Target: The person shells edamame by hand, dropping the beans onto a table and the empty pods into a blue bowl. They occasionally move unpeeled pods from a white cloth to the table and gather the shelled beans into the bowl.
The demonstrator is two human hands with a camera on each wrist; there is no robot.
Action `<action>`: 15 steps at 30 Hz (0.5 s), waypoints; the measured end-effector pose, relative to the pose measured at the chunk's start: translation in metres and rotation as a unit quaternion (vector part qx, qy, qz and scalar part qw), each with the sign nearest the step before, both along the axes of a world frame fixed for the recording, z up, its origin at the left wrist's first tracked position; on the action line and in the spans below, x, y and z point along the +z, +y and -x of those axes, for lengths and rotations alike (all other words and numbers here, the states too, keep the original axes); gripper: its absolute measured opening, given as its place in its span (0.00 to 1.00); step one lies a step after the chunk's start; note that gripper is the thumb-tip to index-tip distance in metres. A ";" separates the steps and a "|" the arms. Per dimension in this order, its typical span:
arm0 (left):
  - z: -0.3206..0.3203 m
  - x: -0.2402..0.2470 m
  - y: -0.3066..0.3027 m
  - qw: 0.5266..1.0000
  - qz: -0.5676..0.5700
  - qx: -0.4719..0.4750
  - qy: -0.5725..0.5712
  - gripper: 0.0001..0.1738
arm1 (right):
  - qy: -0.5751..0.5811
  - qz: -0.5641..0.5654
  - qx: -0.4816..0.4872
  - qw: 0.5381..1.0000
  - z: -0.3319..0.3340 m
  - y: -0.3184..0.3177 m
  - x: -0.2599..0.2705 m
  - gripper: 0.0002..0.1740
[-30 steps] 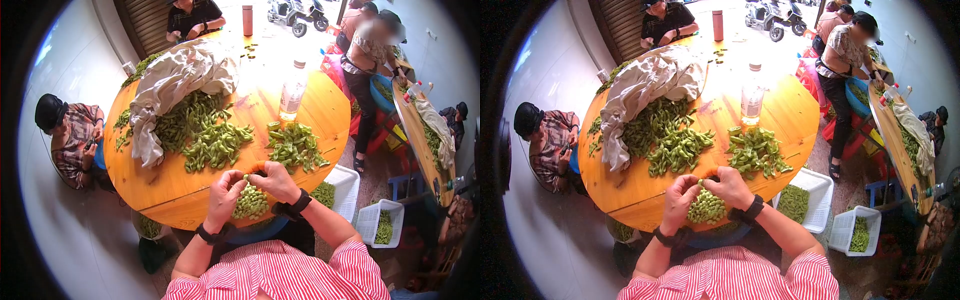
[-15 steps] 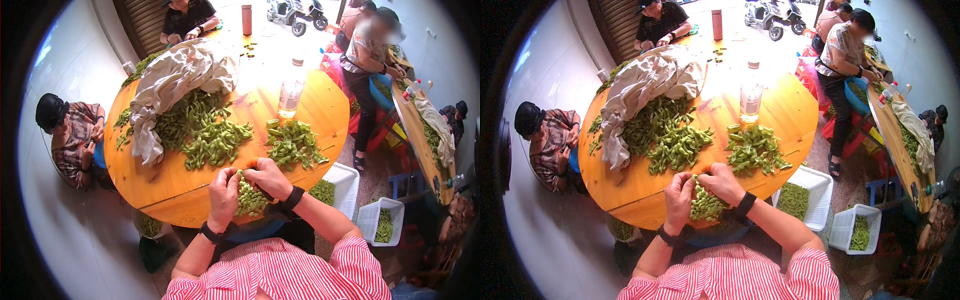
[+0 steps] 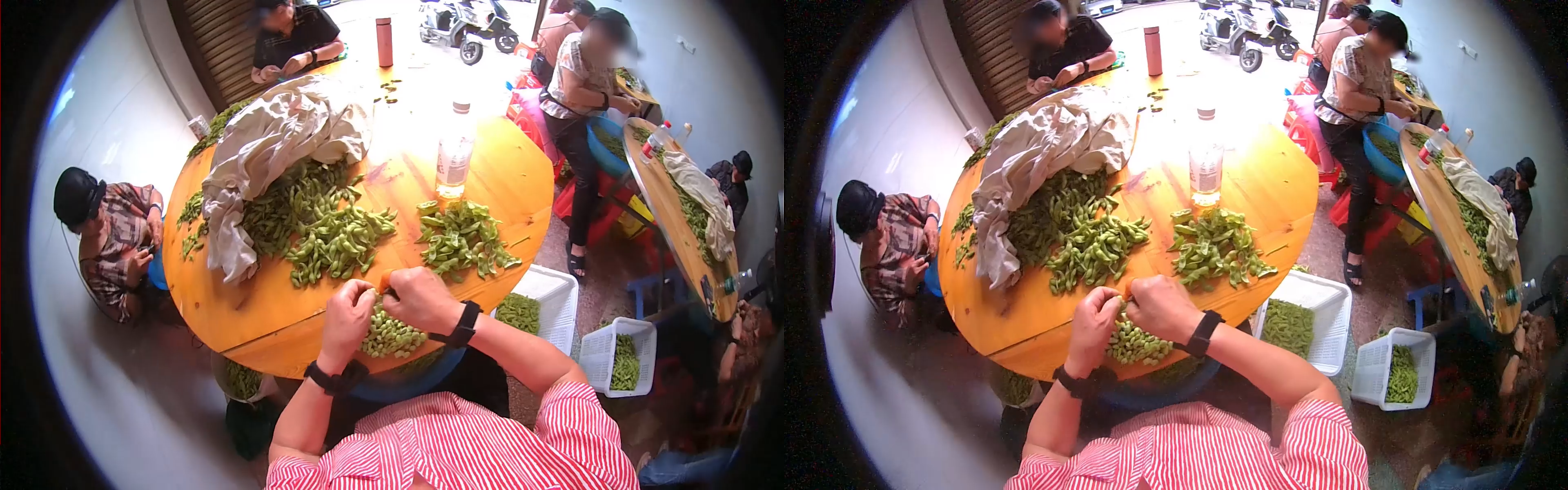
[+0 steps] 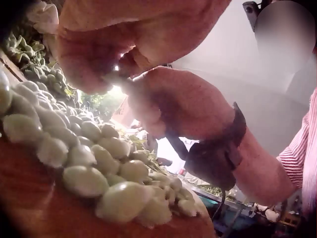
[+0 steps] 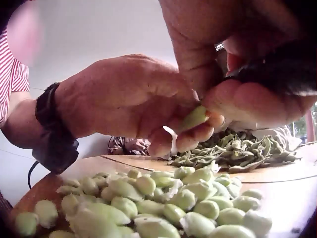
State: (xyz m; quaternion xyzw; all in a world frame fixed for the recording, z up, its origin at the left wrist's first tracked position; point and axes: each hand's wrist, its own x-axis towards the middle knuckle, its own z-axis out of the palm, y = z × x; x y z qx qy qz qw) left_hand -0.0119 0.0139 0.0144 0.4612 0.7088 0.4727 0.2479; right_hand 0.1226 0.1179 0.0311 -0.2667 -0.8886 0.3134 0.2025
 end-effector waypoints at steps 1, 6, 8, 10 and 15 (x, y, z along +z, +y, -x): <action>0.000 0.004 0.001 0.993 0.031 0.007 -0.114 0.07 | -0.007 -0.013 0.006 1.000 -0.002 0.002 0.001 0.11; -0.002 0.002 0.007 0.955 -0.012 0.028 -0.294 0.03 | -0.027 -0.015 0.018 0.999 -0.007 0.008 0.003 0.10; 0.002 -0.006 0.008 0.954 -0.029 0.041 -0.296 0.03 | -0.036 -0.036 -0.001 0.999 -0.009 0.014 0.006 0.11; 0.010 -0.014 0.004 0.991 -0.026 -0.002 -0.132 0.04 | -0.047 -0.088 -0.042 0.994 -0.015 0.027 0.008 0.10; 0.019 -0.004 -0.011 0.988 0.025 -0.088 0.123 0.13 | -0.065 -0.189 -0.128 0.971 -0.043 0.065 0.016 0.05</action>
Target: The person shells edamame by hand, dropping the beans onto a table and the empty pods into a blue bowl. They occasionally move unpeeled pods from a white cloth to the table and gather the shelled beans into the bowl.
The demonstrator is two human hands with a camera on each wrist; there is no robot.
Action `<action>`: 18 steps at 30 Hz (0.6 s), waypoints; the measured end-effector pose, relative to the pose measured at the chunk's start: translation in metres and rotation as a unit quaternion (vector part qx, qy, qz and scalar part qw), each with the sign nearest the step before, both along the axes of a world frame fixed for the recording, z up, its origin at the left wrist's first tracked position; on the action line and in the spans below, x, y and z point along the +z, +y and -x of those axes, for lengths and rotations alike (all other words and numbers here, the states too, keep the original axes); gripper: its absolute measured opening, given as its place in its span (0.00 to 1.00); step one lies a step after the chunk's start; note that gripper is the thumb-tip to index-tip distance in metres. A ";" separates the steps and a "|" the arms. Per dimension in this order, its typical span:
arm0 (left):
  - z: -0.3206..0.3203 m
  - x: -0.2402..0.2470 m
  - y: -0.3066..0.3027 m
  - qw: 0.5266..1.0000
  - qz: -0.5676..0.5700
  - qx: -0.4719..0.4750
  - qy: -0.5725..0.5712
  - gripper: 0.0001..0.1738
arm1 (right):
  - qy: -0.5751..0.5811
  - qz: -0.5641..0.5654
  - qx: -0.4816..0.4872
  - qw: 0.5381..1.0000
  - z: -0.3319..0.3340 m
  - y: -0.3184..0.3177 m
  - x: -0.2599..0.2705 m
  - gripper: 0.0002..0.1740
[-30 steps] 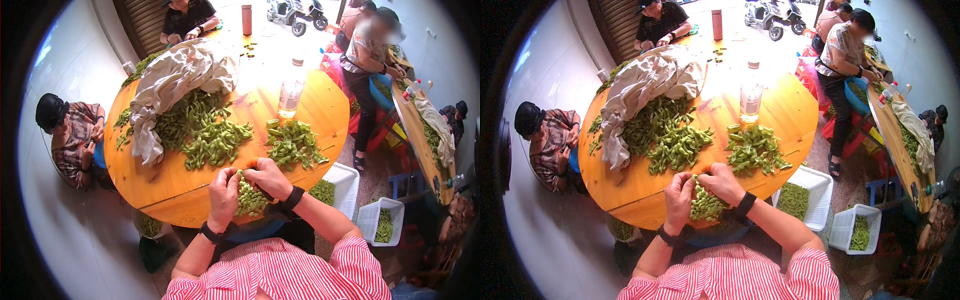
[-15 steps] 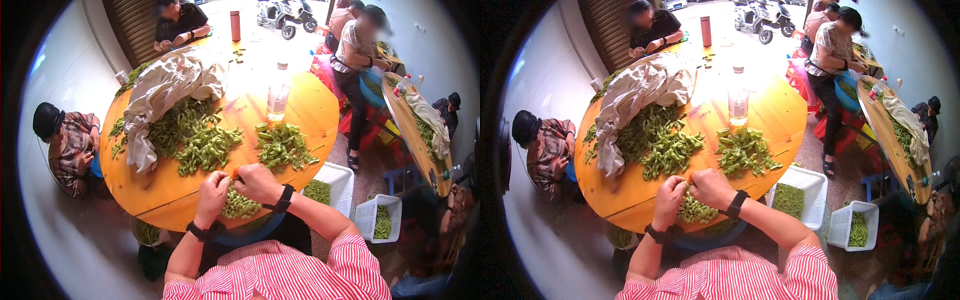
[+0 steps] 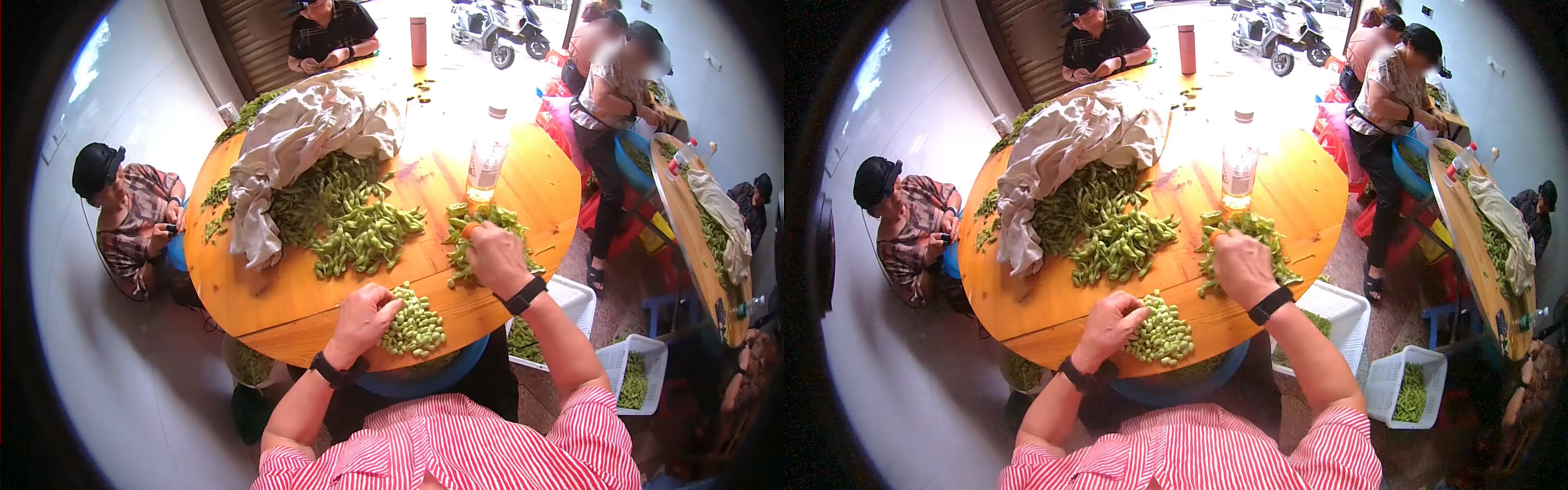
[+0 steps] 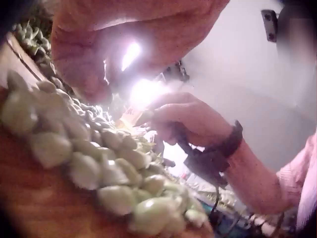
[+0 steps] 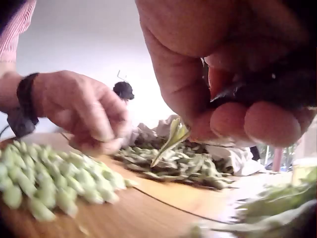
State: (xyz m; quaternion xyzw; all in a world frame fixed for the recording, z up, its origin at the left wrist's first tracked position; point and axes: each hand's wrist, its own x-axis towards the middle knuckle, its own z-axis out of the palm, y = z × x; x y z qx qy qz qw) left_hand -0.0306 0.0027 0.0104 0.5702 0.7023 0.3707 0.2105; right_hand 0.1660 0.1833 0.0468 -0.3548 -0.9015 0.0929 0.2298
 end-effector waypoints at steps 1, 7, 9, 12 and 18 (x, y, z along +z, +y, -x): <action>0.003 0.001 0.003 1.000 0.000 0.001 0.000 0.13 | 0.000 0.000 0.001 1.000 -0.003 0.001 0.004 0.05; 0.018 0.000 0.044 0.979 -0.066 0.022 0.190 0.10 | 0.056 -0.043 -0.017 0.997 -0.004 -0.007 0.005 0.06; 0.019 -0.003 0.051 0.974 -0.052 0.022 0.218 0.10 | 0.072 -0.001 0.023 0.997 -0.002 -0.015 -0.001 0.07; 0.020 -0.006 0.056 0.964 -0.005 -0.004 0.264 0.08 | 0.133 0.107 0.106 0.980 0.001 -0.032 -0.007 0.10; 0.019 -0.008 0.046 0.991 -0.049 0.047 0.111 0.09 | 0.146 0.212 0.129 0.958 0.011 -0.046 -0.015 0.13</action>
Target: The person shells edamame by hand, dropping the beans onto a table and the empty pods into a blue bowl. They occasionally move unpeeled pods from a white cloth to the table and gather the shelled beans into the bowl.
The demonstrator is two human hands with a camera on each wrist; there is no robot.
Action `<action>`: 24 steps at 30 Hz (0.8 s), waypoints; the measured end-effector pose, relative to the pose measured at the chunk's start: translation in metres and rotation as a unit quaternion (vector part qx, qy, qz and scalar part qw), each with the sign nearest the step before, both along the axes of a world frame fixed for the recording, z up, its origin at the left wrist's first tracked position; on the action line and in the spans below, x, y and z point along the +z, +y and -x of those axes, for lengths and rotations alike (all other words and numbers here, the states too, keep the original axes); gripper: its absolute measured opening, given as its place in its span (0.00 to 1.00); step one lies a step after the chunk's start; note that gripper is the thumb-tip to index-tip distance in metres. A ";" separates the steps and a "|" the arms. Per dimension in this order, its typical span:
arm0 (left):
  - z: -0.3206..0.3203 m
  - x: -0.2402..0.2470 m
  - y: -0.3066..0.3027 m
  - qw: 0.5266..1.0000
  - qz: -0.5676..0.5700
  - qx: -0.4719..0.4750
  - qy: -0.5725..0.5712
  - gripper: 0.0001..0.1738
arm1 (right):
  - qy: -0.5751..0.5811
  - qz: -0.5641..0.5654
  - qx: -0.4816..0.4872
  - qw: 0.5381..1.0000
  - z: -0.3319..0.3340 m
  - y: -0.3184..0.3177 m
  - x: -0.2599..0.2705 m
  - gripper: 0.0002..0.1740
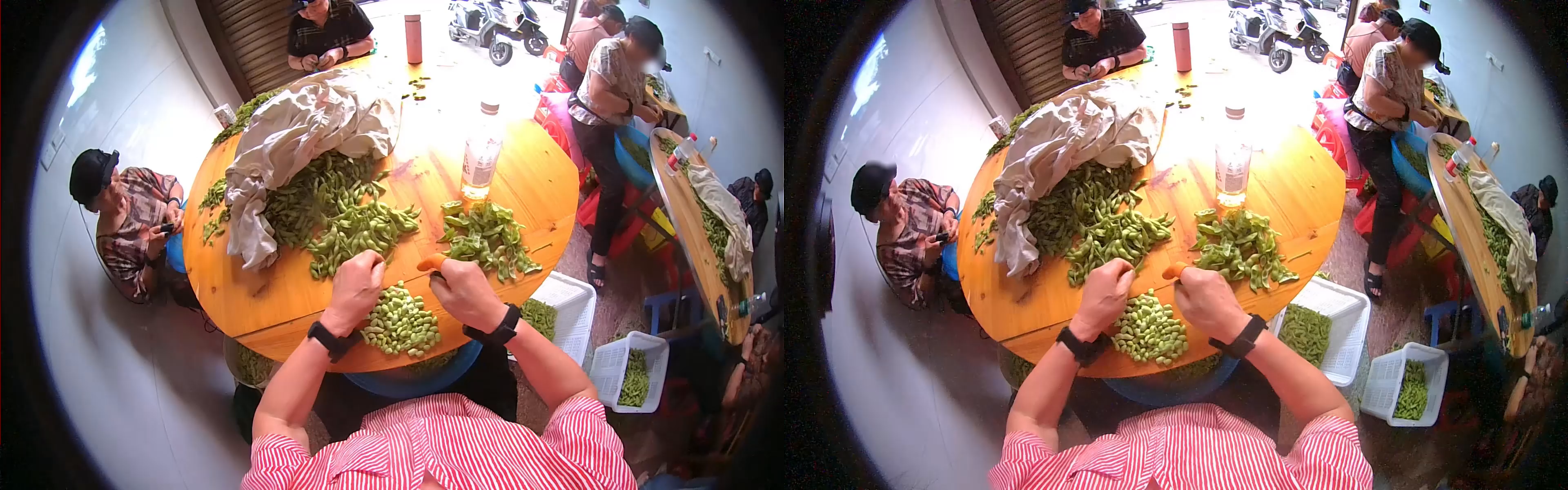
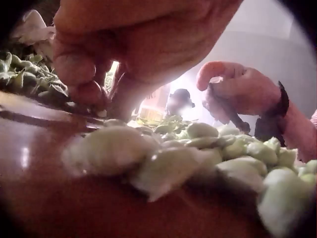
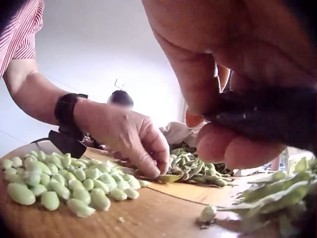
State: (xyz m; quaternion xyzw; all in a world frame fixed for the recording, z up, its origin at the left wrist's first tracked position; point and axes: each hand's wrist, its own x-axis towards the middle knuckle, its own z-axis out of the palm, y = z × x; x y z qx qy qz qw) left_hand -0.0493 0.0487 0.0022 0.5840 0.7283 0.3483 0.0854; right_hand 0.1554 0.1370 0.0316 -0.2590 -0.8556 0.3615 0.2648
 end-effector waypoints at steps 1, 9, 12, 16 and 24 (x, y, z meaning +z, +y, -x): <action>-0.001 0.001 -0.002 0.993 0.014 0.010 -0.116 0.09 | -0.011 0.045 -0.013 0.999 0.002 -0.002 0.001 0.14; -0.026 0.026 -0.024 0.894 0.097 -0.029 -0.437 0.09 | 0.008 0.111 0.012 0.994 0.016 -0.001 -0.010 0.16; -0.030 0.021 -0.028 0.901 0.085 -0.042 -0.424 0.09 | 0.011 0.124 0.017 0.992 0.014 -0.001 -0.014 0.15; -0.036 0.025 -0.027 0.912 0.088 -0.046 -0.399 0.09 | 0.022 0.108 0.019 0.994 0.010 -0.006 -0.003 0.12; -0.037 0.018 -0.025 0.972 -0.010 -0.073 -0.225 0.09 | 0.015 0.039 0.000 0.999 0.009 -0.013 -0.002 0.09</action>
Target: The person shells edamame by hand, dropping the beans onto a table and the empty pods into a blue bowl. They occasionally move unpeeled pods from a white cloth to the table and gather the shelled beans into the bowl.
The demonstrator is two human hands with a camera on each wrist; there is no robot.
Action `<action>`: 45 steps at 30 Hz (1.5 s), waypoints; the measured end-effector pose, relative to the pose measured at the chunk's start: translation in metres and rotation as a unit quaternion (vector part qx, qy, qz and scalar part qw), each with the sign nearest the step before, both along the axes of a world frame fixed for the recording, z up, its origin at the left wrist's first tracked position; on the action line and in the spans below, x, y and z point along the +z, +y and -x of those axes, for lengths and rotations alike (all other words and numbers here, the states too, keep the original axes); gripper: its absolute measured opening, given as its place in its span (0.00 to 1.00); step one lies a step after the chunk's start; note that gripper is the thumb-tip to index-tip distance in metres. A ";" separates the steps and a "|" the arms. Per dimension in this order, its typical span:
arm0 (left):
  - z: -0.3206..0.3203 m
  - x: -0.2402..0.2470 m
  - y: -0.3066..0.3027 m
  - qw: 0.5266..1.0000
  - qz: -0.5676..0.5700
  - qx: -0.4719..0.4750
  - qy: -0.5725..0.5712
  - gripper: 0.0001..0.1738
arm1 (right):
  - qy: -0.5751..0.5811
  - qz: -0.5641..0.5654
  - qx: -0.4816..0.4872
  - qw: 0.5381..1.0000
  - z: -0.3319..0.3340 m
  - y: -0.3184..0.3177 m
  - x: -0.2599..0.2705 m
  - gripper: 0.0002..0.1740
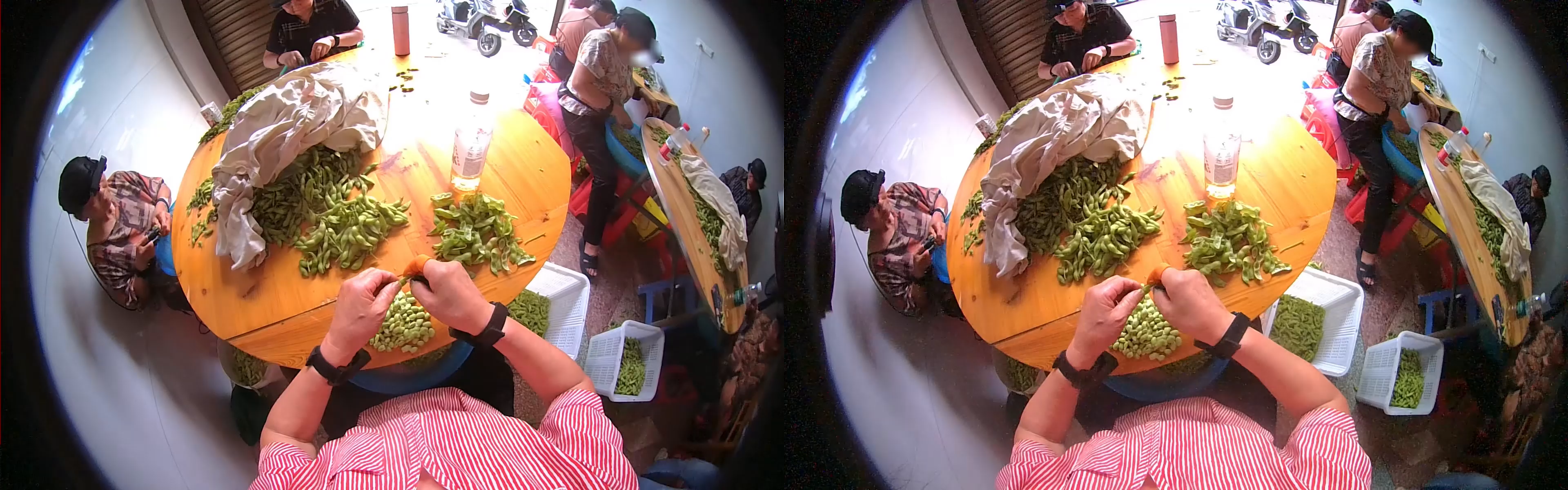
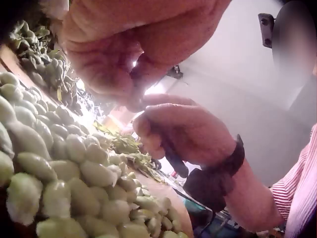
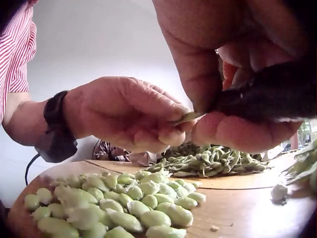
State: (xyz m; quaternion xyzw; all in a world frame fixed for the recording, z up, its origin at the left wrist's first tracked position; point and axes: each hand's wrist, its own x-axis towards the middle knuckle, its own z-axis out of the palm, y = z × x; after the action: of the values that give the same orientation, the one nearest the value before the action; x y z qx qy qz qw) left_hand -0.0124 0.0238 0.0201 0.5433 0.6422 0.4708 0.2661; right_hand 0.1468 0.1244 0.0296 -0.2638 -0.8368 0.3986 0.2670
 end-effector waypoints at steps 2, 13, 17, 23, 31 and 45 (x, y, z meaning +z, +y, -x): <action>-0.005 0.007 -0.001 0.997 -0.031 0.002 0.075 0.09 | -0.020 -0.033 -0.011 0.999 0.003 -0.001 -0.005 0.08; 0.001 0.016 -0.008 0.932 0.164 0.001 -0.323 0.10 | 0.049 0.046 0.055 0.996 0.003 0.003 -0.005 0.10; 0.017 0.001 -0.009 0.825 0.202 -0.065 -0.524 0.09 | 0.096 0.158 0.099 0.978 0.003 0.007 -0.017 0.12; -0.002 0.004 -0.009 0.995 -0.039 0.011 0.087 0.08 | -0.004 0.146 0.065 0.987 0.004 0.011 -0.010 0.13; -0.005 0.000 -0.015 0.994 -0.038 0.026 0.102 0.08 | -0.010 0.145 0.044 0.988 0.010 0.007 -0.015 0.12; 0.017 -0.007 -0.016 0.856 0.134 -0.067 -0.494 0.11 | -0.006 0.339 0.148 0.929 0.010 0.019 -0.009 0.11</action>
State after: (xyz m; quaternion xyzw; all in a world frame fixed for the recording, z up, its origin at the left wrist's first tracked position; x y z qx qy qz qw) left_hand -0.0294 0.0080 0.0128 0.2401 0.4450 0.5675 0.6498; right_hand 0.1370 0.1429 0.0206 -0.2139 -0.6834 0.6916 0.0944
